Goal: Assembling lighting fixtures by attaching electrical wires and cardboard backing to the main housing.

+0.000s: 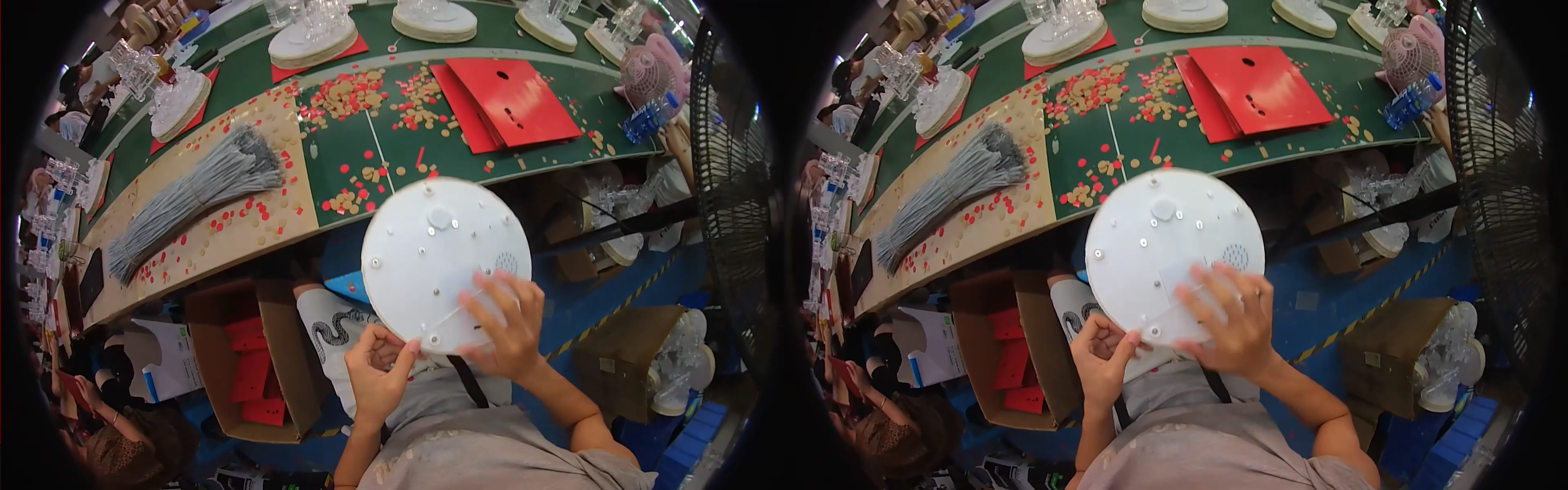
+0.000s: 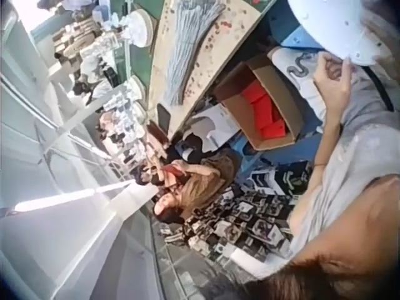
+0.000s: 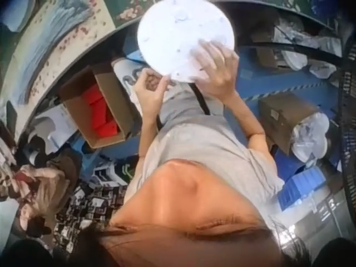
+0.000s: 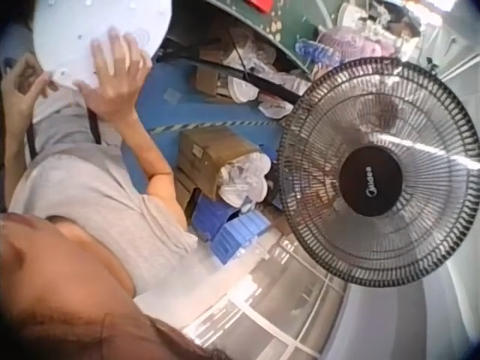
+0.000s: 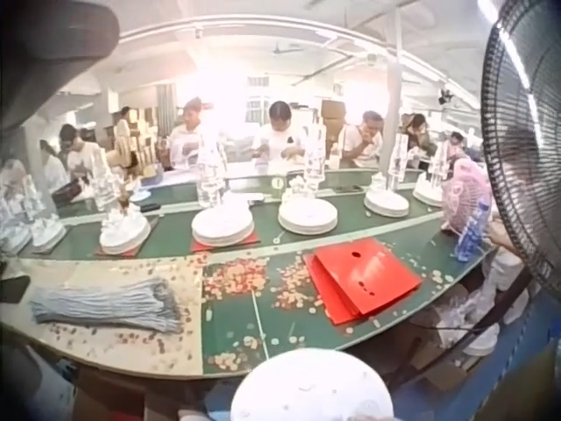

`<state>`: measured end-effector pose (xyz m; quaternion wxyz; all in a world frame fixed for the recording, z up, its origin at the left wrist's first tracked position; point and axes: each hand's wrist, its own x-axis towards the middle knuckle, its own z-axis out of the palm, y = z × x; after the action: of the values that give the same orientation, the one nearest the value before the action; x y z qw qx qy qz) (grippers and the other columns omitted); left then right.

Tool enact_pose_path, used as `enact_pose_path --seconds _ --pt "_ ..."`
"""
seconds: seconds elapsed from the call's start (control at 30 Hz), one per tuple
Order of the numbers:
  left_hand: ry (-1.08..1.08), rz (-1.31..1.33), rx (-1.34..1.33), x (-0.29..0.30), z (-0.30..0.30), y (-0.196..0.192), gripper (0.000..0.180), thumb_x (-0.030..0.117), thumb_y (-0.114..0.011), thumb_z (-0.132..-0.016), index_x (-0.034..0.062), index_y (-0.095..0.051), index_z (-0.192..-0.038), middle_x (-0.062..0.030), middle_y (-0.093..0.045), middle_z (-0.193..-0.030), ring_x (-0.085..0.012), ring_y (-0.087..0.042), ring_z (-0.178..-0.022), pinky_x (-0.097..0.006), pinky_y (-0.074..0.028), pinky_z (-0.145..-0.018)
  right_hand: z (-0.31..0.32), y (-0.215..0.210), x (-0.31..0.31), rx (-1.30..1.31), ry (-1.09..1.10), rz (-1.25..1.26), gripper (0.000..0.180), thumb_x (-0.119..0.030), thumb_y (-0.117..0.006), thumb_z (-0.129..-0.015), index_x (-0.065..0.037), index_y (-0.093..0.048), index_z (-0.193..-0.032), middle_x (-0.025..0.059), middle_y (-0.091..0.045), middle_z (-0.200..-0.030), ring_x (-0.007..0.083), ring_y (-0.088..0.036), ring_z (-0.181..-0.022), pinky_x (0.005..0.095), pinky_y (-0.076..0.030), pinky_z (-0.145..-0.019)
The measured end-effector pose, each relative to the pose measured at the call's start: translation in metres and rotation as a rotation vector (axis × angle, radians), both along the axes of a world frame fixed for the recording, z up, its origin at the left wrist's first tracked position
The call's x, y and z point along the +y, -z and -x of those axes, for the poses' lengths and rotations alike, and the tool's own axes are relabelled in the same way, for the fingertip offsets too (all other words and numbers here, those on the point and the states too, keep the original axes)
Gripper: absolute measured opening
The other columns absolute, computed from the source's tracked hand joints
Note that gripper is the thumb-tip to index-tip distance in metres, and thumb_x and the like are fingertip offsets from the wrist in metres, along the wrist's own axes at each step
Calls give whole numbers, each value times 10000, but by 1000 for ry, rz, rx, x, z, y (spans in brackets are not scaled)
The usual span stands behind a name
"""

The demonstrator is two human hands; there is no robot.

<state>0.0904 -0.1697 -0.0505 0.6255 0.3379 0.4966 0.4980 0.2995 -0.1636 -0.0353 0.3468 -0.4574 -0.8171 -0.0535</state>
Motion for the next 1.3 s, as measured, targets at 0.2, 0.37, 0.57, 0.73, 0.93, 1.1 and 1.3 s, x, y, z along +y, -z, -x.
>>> enact_pose_path --seconds 0.2,0.37,0.57,0.73,0.93,1.1,1.3 --pt "9 -22 66 -6 4 5 114 41 -626 -984 -54 -640 -923 -29 -642 -724 -44 -550 -563 -196 -403 -508 23 15 3 -18 241 198 441 -399 -640 -910 -98 -735 -1217 118 -668 -1344 346 -577 -1269 524 -340 -1091" --pt "-48 111 61 -1 28 15 156 89 -608 -989 -56 -653 -950 16 -532 -590 -11 -349 -451 -214 -250 -440 8 -10 42 291 65 151 354 -257 -697 -861 -90 -753 -1168 169 -659 -1339 391 -575 -1265 509 -402 -1098" --pt "-64 54 -60 1 16 14 250 132 -548 -1011 -99 -614 -1082 -202 -722 -806 -158 -655 -530 -184 -231 -410 -66 1 228 -158 827 134 670 -545 -576 -981 -64 -544 -1446 243 -516 -1484 416 -442 -1409 567 -329 -1151" --pt "-47 47 -70 3 9 17 186 123 -581 -995 -57 -626 -1008 -177 -733 -806 -90 -592 -496 -191 -228 -422 -89 42 259 -286 814 367 661 -545 -481 -1023 -75 -497 -1489 268 -564 -1405 413 -517 -1329 558 -391 -1100" --pt "-37 40 -47 6 8 12 167 141 -605 -986 -22 -626 -955 -147 -724 -756 -37 -508 -481 -191 -210 -434 -111 14 261 -425 610 178 364 -370 -457 -1049 -79 -667 -990 190 -701 -725 410 -700 -663 550 -556 -628" --pt "-57 -113 45 10 13 12 264 156 -596 -1022 64 -535 -782 -96 -687 -693 -17 -381 -468 -188 -202 -439 -101 -88 183 -385 477 -592 171 -153 -604 -896 -100 -719 -1012 144 -703 -882 329 -665 -637 432 -534 -593" --pt "-60 -77 121 20 18 11 267 116 -596 -1024 44 -529 -776 -51 -684 -711 -20 -409 -593 -207 -302 -568 -88 -69 38 1340 282 -23 352 -284 -480 -1106 -6 -666 -1216 34 -709 -1108 139 -667 -945 338 -556 -812"
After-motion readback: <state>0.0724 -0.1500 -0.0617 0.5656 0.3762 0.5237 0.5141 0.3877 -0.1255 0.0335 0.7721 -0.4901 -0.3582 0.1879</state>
